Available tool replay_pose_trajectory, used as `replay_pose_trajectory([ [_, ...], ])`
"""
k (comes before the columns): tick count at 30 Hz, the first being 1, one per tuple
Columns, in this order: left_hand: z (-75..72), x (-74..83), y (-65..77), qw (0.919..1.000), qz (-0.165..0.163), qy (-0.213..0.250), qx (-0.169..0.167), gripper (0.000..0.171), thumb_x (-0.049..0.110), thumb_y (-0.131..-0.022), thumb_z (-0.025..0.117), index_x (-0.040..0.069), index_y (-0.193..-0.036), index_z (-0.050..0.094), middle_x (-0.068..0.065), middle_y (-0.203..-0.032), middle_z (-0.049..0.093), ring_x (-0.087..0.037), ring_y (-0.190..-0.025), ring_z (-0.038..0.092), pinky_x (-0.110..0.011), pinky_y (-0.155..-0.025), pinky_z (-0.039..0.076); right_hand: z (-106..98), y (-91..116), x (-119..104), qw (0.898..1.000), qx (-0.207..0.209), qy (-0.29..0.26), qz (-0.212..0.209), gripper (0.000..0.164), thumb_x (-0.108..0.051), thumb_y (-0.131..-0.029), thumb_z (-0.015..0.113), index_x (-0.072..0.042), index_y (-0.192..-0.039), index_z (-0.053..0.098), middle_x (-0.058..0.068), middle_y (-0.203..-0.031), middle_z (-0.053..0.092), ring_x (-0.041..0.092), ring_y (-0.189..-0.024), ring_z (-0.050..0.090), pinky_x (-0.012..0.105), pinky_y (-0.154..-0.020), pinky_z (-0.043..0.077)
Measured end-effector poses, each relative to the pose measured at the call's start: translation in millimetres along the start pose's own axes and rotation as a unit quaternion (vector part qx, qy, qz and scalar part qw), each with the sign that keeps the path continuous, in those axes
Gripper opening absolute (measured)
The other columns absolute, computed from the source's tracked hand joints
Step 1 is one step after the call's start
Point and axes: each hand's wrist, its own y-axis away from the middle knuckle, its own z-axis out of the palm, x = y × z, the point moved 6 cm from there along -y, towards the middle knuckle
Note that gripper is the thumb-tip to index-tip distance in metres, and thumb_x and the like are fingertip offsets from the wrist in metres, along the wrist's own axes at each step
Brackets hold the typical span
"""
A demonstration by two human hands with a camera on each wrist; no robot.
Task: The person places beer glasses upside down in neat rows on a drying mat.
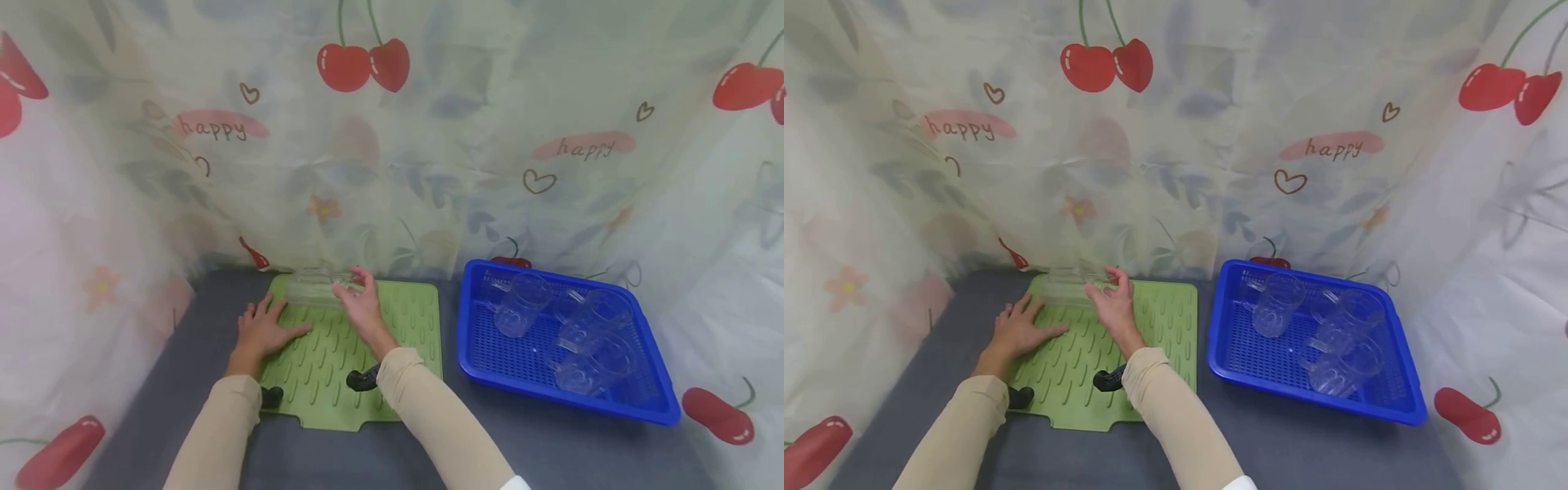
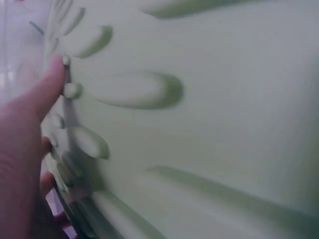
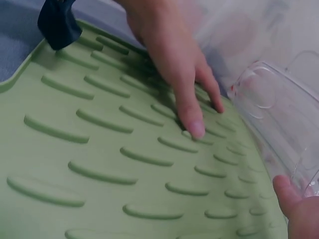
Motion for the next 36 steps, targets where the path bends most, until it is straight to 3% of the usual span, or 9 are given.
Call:
replay_pose_trajectory([
  [6,-2.5,5.8,-0.4,0.9995,0.006,0.023,-0.020,0.103,0.070,-0.091,0.059,0.011,-0.165,0.017,-0.025,-0.171,0.001,-0.061,-0.152,-0.005,-0.080,-0.117,0.001,-5,-1,9,1.000,0.002,0.009,0.007,0.061,-0.028,-0.090,0.076,-0.016,-0.143,0.049,0.016,-0.143,0.045,0.036,-0.130,0.057,0.044,-0.104,0.054],
  [15,-17.1,17.5,-1.8,0.9950,0.039,0.090,0.016,0.112,0.064,-0.088,0.070,0.007,-0.165,0.012,-0.027,-0.169,0.012,-0.058,-0.153,0.004,-0.080,-0.118,0.003,-5,1,15,1.000,-0.012,0.012,0.007,0.064,-0.031,-0.094,0.073,-0.012,-0.148,0.046,0.020,-0.144,0.046,0.038,-0.131,0.057,0.045,-0.105,0.054],
  [23,-27.3,26.6,2.1,0.9748,0.098,0.200,0.008,0.112,0.042,-0.087,0.081,0.016,-0.166,0.005,-0.024,-0.171,0.008,-0.051,-0.156,0.010,-0.075,-0.118,0.021,-8,2,17,0.999,-0.024,0.025,0.015,0.063,-0.038,-0.096,0.070,-0.014,-0.149,0.045,0.018,-0.145,0.048,0.033,-0.123,0.061,0.042,-0.097,0.057],
  [29,-32.4,31.6,7.1,0.9669,0.120,0.225,0.000,0.109,0.034,-0.087,0.083,0.026,-0.166,0.009,-0.017,-0.172,0.013,-0.051,-0.154,0.018,-0.074,-0.115,0.030,-10,1,17,0.998,-0.032,0.048,0.019,0.059,-0.045,-0.100,0.062,-0.020,-0.150,0.045,0.014,-0.144,0.050,0.028,-0.118,0.062,0.038,-0.092,0.057],
  [36,-32.9,35.9,6.2,0.9568,0.125,0.262,0.014,0.106,0.037,-0.086,0.083,0.033,-0.165,0.012,-0.014,-0.172,0.018,-0.050,-0.152,0.026,-0.068,-0.115,0.036,-5,1,21,0.998,-0.043,0.027,0.038,0.063,-0.051,-0.099,0.061,-0.021,-0.152,0.043,0.014,-0.144,0.049,0.034,-0.115,0.064,0.050,-0.099,0.057],
])
